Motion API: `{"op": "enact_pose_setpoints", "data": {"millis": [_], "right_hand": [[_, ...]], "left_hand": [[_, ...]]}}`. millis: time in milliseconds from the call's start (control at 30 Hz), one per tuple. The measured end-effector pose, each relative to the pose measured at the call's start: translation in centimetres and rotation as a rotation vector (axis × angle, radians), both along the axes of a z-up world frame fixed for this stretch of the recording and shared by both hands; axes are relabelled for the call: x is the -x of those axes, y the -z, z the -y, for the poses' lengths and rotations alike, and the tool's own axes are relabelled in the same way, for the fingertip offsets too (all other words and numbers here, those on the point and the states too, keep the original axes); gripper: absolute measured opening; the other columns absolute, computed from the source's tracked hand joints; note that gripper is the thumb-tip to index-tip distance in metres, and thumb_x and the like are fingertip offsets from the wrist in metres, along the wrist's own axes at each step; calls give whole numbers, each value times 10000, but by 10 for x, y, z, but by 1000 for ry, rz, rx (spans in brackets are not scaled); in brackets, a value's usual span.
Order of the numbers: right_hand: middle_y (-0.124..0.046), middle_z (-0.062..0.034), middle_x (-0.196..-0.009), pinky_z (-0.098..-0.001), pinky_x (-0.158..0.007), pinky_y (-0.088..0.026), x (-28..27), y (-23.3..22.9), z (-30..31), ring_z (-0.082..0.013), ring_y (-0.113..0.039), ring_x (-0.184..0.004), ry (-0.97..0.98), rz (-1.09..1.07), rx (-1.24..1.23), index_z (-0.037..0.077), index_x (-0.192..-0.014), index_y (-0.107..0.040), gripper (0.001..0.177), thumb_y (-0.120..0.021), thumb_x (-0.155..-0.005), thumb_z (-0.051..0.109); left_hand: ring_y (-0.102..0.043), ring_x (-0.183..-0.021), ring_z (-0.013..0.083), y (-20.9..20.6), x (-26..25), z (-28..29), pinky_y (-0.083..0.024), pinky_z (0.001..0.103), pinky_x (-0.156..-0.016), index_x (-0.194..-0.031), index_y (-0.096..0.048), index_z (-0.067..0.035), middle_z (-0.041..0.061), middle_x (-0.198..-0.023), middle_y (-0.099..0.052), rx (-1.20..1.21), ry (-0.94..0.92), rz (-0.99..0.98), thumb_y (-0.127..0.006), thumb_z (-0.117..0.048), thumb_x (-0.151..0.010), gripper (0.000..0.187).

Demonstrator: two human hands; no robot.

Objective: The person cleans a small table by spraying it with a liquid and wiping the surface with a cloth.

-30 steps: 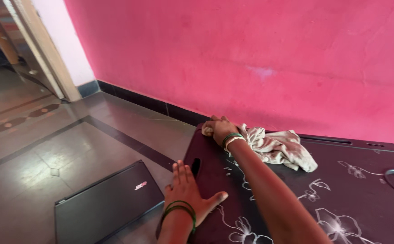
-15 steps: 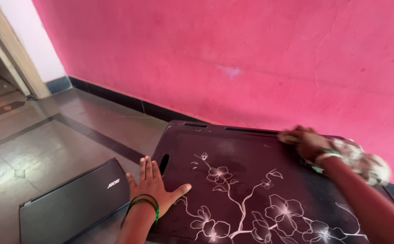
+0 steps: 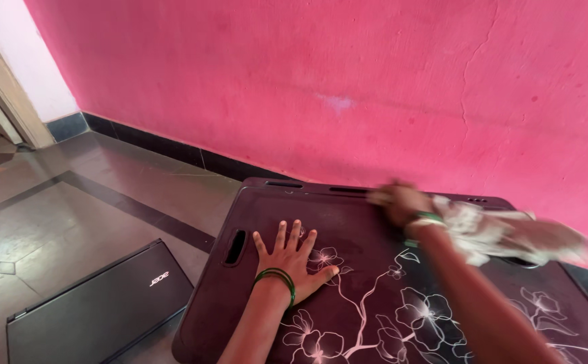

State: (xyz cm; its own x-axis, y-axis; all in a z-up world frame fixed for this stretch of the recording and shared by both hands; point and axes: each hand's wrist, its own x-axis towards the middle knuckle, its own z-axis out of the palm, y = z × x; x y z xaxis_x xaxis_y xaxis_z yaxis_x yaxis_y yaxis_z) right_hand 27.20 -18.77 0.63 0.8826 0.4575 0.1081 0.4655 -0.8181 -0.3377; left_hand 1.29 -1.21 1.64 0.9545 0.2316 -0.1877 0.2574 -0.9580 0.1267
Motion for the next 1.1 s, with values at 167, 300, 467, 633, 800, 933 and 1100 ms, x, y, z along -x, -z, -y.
{"op": "enact_pose_setpoints", "data": {"millis": [167, 300, 467, 633, 800, 933, 1100], "right_hand": [[-587, 14, -1439, -360, -1094, -480, 65, -15, -156, -199, -527, -1370, -112, -171, -54, 207, -1302, -615, 533, -524, -878, -102], [-492, -9, -1503, -443, -1127, -441, 67, -10, -199, -297, -439, -1395, -328, 155, 129, 283, -1298, -634, 431, -601, -935, 53], [-519, 41, -1493, -395, -1158, -427, 41, -6, -130, -211, -468, -1390, -279, -6, 150, 315, -1326, -634, 545, -508, -911, -14], [-610, 124, -1426, -301, -1169, -396, -24, 26, 16, -162, -520, -1316, -210, 57, 9, 274, -1234, -724, 632, -430, -828, -112], [-593, 74, -1411, -374, -1144, -436, -69, 29, 153, -154, -558, -1311, -19, 181, 227, 285, -1322, -629, 597, -501, -850, -57], [-561, 16, -1409, -460, -1033, -536, -63, 11, 218, -243, -559, -1302, 276, 153, 330, 350, -1361, -605, 496, -600, -918, 127], [-594, 11, -1385, -461, -990, -563, -47, 21, 251, -317, -638, -1174, 451, 228, 257, 374, -1285, -668, 374, -568, -960, 217]], "left_hand": [[111, -1579, 292, 5, 0, -2, 98, 725, -1173, -1640, -75, -239, 73, -1721, 47, -26, 13, 29, -335, -844, -849, 1029], [112, -1576, 259, 3, -2, -2, 90, 704, -1188, -1639, -46, -249, 43, -1724, 63, -16, -8, 8, -318, -860, -832, 1048], [112, -1586, 224, -9, 0, 0, 83, 655, -1224, -1638, -50, -259, 2, -1727, 70, -44, -35, -58, -304, -864, -845, 1029], [72, -1584, 178, -12, 3, 3, 50, 609, -1252, -1635, -91, -277, -48, -1726, 31, -23, -78, -49, -340, -856, -847, 1009], [51, -1585, 160, -12, 3, 5, 33, 598, -1260, -1634, -105, -288, -61, -1726, 12, -39, -97, -46, -366, -850, -848, 1001], [50, -1582, 161, -9, 2, 4, 36, 602, -1255, -1634, -100, -278, -66, -1724, 11, -62, -103, -35, -370, -853, -854, 1006], [32, -1587, 151, -5, 0, 6, 18, 606, -1259, -1634, -117, -297, -80, -1726, 0, -58, -122, -22, -389, -849, -847, 999]]}}
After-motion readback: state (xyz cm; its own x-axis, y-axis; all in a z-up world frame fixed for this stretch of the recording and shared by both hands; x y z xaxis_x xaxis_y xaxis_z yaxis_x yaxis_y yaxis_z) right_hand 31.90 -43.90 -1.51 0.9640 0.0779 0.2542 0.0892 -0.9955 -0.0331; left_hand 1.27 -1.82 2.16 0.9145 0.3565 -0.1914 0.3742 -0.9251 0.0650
